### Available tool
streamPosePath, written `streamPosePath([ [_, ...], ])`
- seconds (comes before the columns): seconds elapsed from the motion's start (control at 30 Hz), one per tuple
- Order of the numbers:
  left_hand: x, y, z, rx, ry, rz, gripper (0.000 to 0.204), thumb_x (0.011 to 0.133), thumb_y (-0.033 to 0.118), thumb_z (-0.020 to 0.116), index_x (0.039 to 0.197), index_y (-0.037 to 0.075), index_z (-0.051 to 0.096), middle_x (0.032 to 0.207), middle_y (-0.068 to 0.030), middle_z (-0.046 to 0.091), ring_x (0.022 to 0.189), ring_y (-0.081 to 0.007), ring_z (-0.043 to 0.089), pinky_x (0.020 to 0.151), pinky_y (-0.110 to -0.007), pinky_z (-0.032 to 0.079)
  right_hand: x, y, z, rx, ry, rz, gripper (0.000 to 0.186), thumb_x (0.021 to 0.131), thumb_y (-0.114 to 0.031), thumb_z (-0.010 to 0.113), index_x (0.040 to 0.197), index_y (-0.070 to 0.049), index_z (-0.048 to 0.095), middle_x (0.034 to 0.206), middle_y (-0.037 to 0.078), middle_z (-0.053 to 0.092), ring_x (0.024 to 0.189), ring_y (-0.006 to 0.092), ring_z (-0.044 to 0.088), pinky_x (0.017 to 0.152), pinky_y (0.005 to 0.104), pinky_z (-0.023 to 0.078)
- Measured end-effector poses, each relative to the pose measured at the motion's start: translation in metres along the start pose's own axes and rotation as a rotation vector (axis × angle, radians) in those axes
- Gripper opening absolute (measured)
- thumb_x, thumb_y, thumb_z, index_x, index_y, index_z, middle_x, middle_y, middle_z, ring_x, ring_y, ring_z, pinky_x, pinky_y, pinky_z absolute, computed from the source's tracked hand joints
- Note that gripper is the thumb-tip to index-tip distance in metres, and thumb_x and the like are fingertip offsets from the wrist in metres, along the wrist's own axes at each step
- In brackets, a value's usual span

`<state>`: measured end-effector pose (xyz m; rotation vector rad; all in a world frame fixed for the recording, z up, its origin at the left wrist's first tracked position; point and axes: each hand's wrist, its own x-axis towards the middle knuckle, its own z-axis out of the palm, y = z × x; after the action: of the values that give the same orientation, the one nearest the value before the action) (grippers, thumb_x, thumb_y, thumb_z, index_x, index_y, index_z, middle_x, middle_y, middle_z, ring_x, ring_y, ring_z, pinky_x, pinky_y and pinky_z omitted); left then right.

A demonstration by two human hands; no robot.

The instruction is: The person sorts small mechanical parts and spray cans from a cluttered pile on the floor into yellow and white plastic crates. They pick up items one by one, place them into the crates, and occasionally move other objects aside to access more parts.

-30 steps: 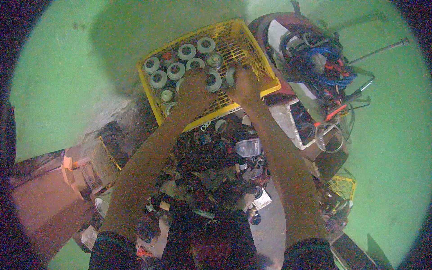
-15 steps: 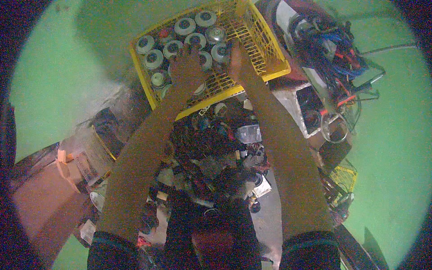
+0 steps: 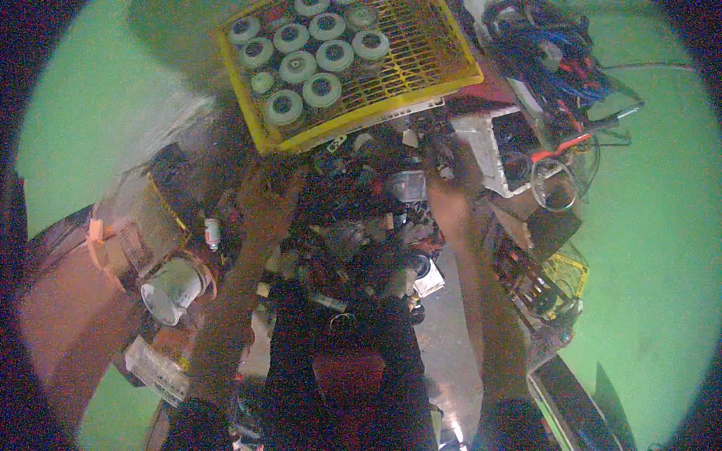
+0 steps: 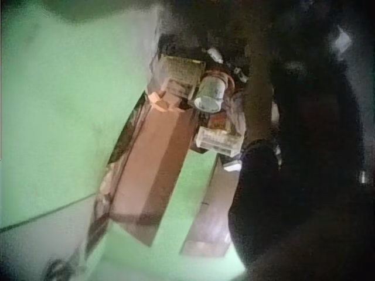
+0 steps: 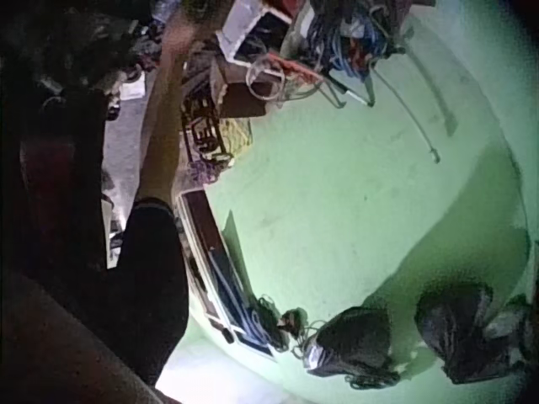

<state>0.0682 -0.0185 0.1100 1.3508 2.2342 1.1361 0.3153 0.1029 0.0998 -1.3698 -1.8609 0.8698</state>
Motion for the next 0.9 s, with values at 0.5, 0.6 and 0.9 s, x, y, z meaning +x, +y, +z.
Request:
streamPosePath([
  [0.5, -0.371, -0.027, -0.136, 0.012, 0.324, -0.936, 0.025, 0.082, 0.013, 0.071, 0.101, -0.003, 0.065, 0.091, -0.0133, 0.069, 0.080, -0.0205, 0.065, 0.073, -0.033, 0.053, -0.299, -0.047, 0.003, 0.161, -0.895, 0.316, 0.028, 0.078, -0.002, 0.067, 0.106, -0.002, 0.062, 0.097, 0.007, 0.066, 0.089, 0.0171, 0.062, 0.081, 0.0299, 0.049],
  [0.6, -0.394, -0.055, -0.145, -0.085, 0.397, -0.934, 0.026, 0.081, 0.013, 0.072, 0.101, -0.003, 0.065, 0.090, -0.0145, 0.069, 0.081, -0.0227, 0.066, 0.074, -0.034, 0.053, -0.275, -0.035, 0.024, 0.125, -0.908, 0.249, 0.031, 0.077, 0.001, 0.067, 0.107, -0.002, 0.061, 0.099, 0.008, 0.066, 0.087, 0.0161, 0.062, 0.076, 0.0298, 0.050],
  [0.9, -0.530, -0.220, -0.107, -0.163, 0.224, -1.110, 0.039, 0.078, 0.020, 0.071, 0.109, -0.002, 0.062, 0.089, -0.0183, 0.069, 0.084, -0.0337, 0.067, 0.078, -0.041, 0.052, -0.395, 0.068, 0.103, -0.193, -1.220, 0.408, 0.036, 0.075, -0.008, 0.072, 0.109, -0.001, 0.061, 0.097, 0.012, 0.065, 0.085, 0.0233, 0.065, 0.073, 0.0330, 0.051],
])
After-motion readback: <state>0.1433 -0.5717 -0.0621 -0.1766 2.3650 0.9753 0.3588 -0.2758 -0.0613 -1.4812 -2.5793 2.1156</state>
